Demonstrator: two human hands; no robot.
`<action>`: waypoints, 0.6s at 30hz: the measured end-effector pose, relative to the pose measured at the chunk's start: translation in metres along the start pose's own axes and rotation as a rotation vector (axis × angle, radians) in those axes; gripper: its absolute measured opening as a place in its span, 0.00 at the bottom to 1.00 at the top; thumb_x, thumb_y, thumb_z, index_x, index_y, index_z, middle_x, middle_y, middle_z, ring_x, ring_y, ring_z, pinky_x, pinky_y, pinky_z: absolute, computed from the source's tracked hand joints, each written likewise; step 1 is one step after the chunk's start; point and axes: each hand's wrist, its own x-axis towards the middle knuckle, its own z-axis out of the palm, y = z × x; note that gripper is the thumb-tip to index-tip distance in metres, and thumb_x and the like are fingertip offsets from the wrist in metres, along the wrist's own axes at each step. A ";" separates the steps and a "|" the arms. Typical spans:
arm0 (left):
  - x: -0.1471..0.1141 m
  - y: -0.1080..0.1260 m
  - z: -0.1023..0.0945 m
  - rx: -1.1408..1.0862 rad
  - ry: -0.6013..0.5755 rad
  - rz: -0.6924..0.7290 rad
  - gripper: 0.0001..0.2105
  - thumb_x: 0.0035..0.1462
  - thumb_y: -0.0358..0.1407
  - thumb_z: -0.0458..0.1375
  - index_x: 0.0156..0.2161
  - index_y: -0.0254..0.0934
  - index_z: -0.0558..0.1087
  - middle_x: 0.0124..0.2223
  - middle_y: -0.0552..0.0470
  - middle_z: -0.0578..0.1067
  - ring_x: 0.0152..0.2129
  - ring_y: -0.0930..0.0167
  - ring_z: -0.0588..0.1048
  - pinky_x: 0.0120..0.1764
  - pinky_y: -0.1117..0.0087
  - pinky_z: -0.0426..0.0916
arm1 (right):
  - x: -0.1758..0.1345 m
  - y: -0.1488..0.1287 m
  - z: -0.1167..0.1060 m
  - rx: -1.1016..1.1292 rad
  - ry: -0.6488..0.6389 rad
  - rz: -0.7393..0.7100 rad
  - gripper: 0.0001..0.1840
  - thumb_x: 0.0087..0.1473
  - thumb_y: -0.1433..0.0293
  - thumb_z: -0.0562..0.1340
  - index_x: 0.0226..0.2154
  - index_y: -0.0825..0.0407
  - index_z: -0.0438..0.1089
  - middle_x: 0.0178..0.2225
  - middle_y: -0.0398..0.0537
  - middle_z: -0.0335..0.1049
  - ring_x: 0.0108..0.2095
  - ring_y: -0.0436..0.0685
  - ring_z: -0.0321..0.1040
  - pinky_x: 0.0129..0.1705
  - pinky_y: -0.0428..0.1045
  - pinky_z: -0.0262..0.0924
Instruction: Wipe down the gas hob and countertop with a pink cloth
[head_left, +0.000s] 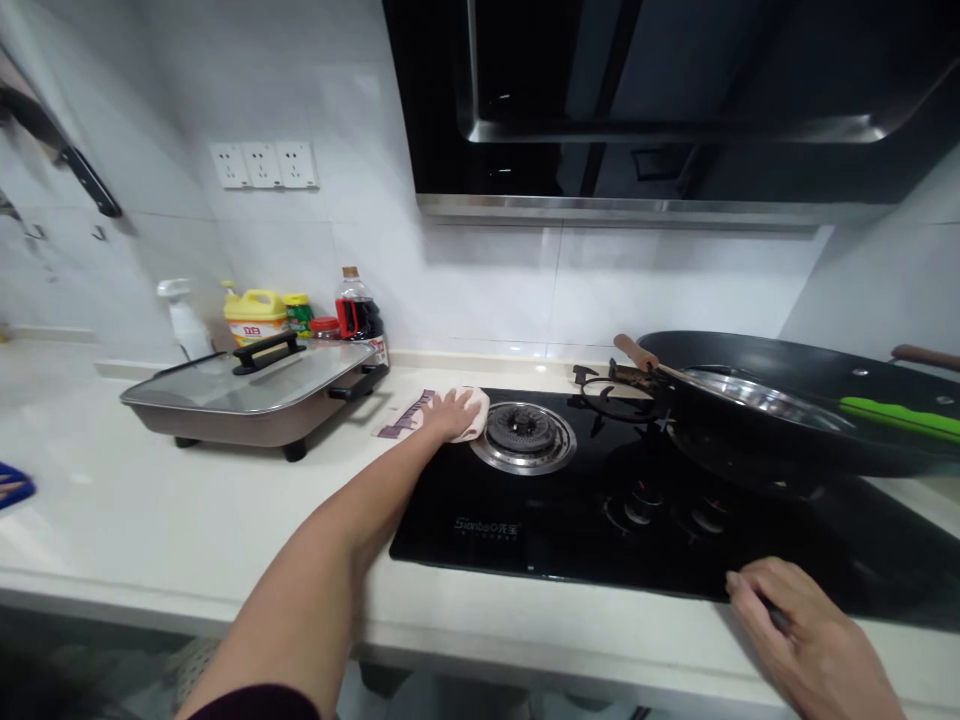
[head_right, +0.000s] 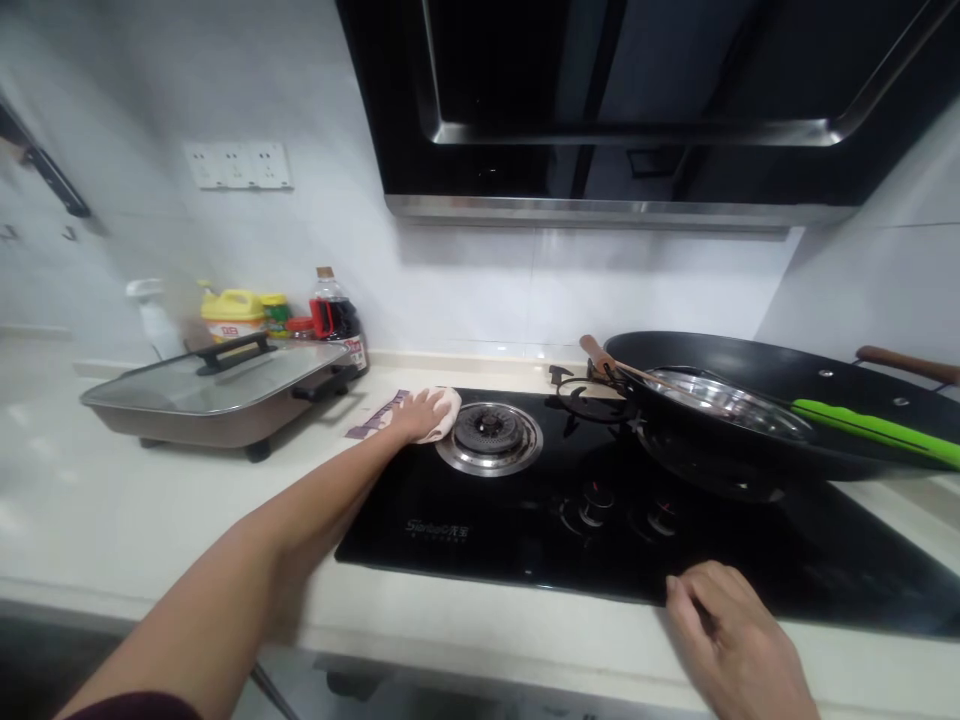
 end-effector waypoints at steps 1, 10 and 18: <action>-0.009 0.002 -0.001 -0.001 0.000 -0.020 0.31 0.66 0.59 0.44 0.71 0.58 0.53 0.76 0.49 0.51 0.70 0.46 0.48 0.63 0.32 0.46 | 0.001 -0.002 0.001 0.001 0.021 0.012 0.20 0.65 0.54 0.57 0.27 0.47 0.70 0.34 0.47 0.71 0.36 0.57 0.69 0.38 0.50 0.63; -0.157 0.014 -0.006 0.057 0.017 0.015 0.31 0.70 0.55 0.40 0.73 0.48 0.53 0.76 0.50 0.50 0.72 0.50 0.47 0.66 0.41 0.50 | 0.006 -0.023 0.002 -0.051 0.081 0.100 0.23 0.64 0.53 0.53 0.26 0.47 0.73 0.38 0.51 0.72 0.38 0.63 0.67 0.44 0.59 0.60; -0.225 0.069 -0.013 0.073 -0.087 0.259 0.32 0.69 0.57 0.40 0.73 0.49 0.53 0.76 0.47 0.50 0.73 0.50 0.44 0.68 0.41 0.45 | 0.007 -0.031 0.000 0.000 0.031 0.111 0.21 0.65 0.56 0.53 0.27 0.47 0.71 0.38 0.49 0.71 0.37 0.61 0.66 0.42 0.57 0.59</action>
